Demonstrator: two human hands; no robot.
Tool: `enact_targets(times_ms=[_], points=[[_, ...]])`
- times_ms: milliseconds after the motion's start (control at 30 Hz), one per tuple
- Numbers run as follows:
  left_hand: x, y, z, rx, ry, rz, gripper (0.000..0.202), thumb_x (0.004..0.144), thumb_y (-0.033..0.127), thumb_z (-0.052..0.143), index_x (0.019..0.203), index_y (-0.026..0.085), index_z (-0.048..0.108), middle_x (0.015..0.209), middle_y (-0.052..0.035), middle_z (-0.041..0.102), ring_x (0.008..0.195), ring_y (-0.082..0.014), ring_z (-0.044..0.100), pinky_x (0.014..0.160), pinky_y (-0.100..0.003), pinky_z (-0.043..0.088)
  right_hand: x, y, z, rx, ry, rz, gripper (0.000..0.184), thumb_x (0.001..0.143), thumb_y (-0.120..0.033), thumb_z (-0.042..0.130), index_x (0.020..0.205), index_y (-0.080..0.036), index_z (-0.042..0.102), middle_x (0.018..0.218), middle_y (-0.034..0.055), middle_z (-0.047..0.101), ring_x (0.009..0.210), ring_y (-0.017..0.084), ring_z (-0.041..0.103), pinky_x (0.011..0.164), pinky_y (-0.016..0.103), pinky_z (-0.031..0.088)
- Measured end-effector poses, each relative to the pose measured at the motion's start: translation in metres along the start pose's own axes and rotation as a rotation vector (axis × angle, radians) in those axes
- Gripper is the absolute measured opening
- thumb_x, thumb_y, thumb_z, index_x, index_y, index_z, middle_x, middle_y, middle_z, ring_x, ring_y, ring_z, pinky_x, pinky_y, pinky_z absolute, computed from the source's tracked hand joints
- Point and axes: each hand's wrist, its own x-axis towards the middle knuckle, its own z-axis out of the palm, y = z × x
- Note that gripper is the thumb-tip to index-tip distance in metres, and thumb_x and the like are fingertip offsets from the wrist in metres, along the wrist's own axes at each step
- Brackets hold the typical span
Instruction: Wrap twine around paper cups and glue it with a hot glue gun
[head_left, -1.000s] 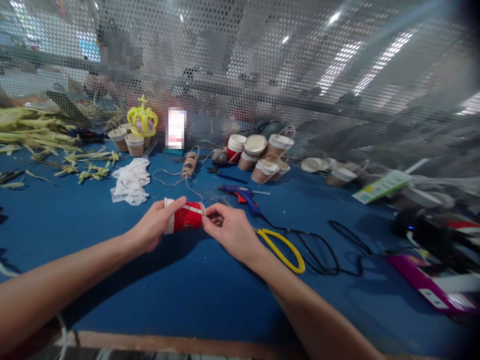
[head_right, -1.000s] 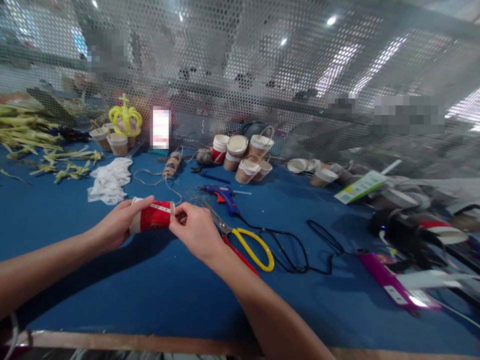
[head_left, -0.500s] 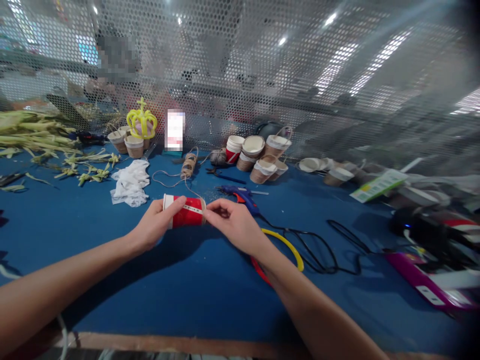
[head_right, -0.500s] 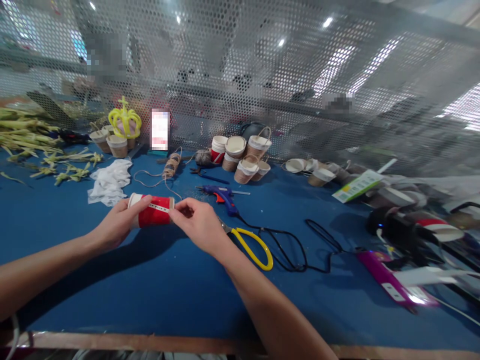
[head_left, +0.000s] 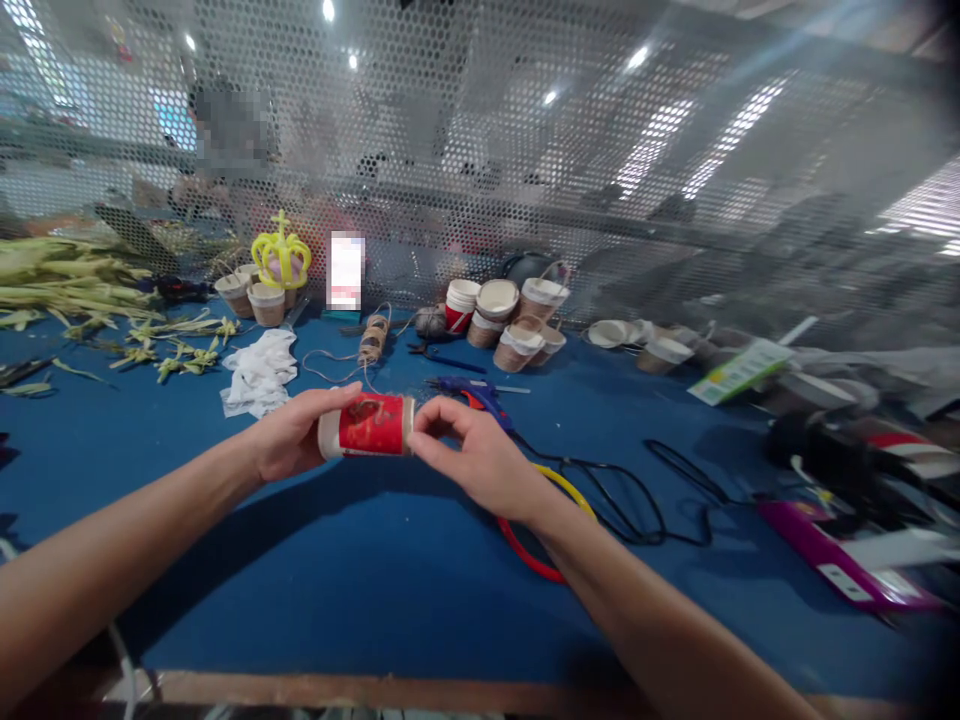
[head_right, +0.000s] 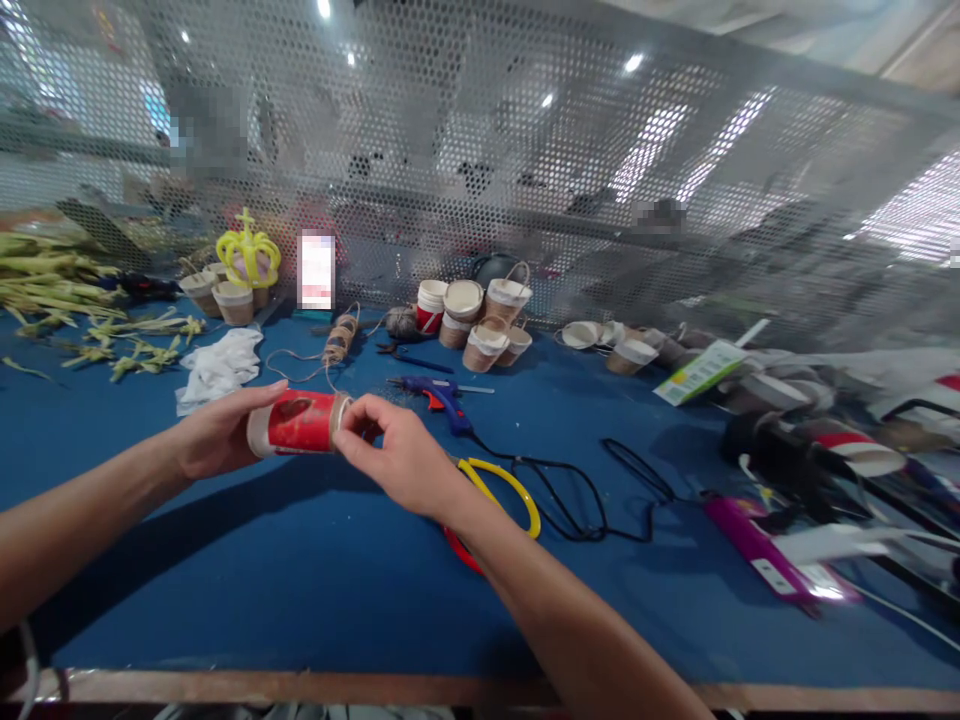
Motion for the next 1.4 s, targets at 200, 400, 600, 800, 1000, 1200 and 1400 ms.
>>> enact_targets(times_ms=[200, 400, 600, 800, 1000, 1200, 1400], points=[[0.004, 0.0, 0.006, 0.091, 0.054, -0.024, 0.017, 0.064, 0.028, 0.068, 0.068, 0.012, 0.069, 0.062, -0.0055, 0.067, 0.051, -0.0109, 0.057, 0.052, -0.019, 0.043, -0.006, -0.002, -0.008, -0.234, 0.075, -0.045, 0.006, 0.079, -0.025, 0.051, 0.079, -0.019, 0.054, 0.079, 0.0013, 0.06, 0.073, 0.013, 0.054, 0.07, 0.026, 0.043], [0.0, -0.008, 0.011, 0.405, 0.0, 0.155, 0.011, 0.067, 0.023, 0.065, 0.064, 0.014, 0.068, 0.053, 0.0004, 0.062, 0.047, -0.0076, 0.048, 0.046, -0.016, 0.037, -0.005, 0.004, -0.007, -0.134, 0.114, -0.085, 0.032, 0.089, -0.032, 0.031, 0.099, -0.018, 0.058, 0.108, 0.0082, 0.059, 0.103, 0.018, 0.052, 0.092, 0.035, 0.037], [-0.005, -0.029, 0.007, 0.485, -0.058, 0.171, 0.019, 0.067, 0.028, 0.065, 0.077, 0.011, 0.068, 0.067, -0.0029, 0.067, 0.057, -0.011, 0.054, 0.058, -0.021, 0.043, -0.017, 0.007, 0.009, -0.078, -0.015, -0.174, 0.039, 0.091, -0.032, 0.025, 0.11, -0.017, 0.055, 0.122, 0.0081, 0.05, 0.115, 0.017, 0.042, 0.1, 0.037, 0.029], [-0.006, -0.039, 0.006, 0.456, 0.049, 0.163, 0.027, 0.07, 0.037, 0.061, 0.067, 0.011, 0.066, 0.059, -0.0004, 0.062, 0.053, -0.009, 0.049, 0.055, -0.02, 0.039, -0.02, 0.016, 0.018, 0.013, -0.027, -0.157, 0.04, 0.092, -0.032, 0.023, 0.113, -0.016, 0.053, 0.121, 0.0078, 0.051, 0.116, 0.015, 0.042, 0.101, 0.035, 0.028], [-0.001, -0.044, 0.005, 0.401, 0.126, 0.069, 0.03, 0.066, 0.04, 0.064, 0.063, 0.01, 0.063, 0.052, 0.0025, 0.054, 0.048, -0.0081, 0.044, 0.051, -0.021, 0.035, -0.02, 0.019, 0.022, 0.052, -0.033, -0.061, 0.037, 0.091, -0.033, 0.025, 0.12, -0.018, 0.043, 0.118, 0.0079, 0.054, 0.112, 0.016, 0.047, 0.099, 0.037, 0.031], [0.0, -0.036, 0.003, 0.374, 0.067, -0.108, 0.028, 0.062, 0.039, 0.067, 0.064, 0.011, 0.064, 0.053, 0.0014, 0.059, 0.048, -0.0092, 0.046, 0.05, -0.021, 0.032, -0.019, 0.022, 0.025, -0.016, -0.071, -0.053, 0.037, 0.091, -0.032, 0.026, 0.119, -0.016, 0.042, 0.123, 0.0087, 0.05, 0.116, 0.016, 0.042, 0.1, 0.038, 0.029], [0.0, -0.034, 0.003, 0.299, 0.106, -0.209, 0.03, 0.06, 0.04, 0.068, 0.06, 0.011, 0.062, 0.049, 0.0021, 0.058, 0.043, -0.0084, 0.046, 0.047, -0.02, 0.032, -0.02, 0.021, 0.028, -0.014, -0.102, -0.047, 0.037, 0.09, -0.033, 0.028, 0.121, -0.016, 0.04, 0.12, 0.008, 0.053, 0.115, 0.017, 0.043, 0.099, 0.038, 0.03]])
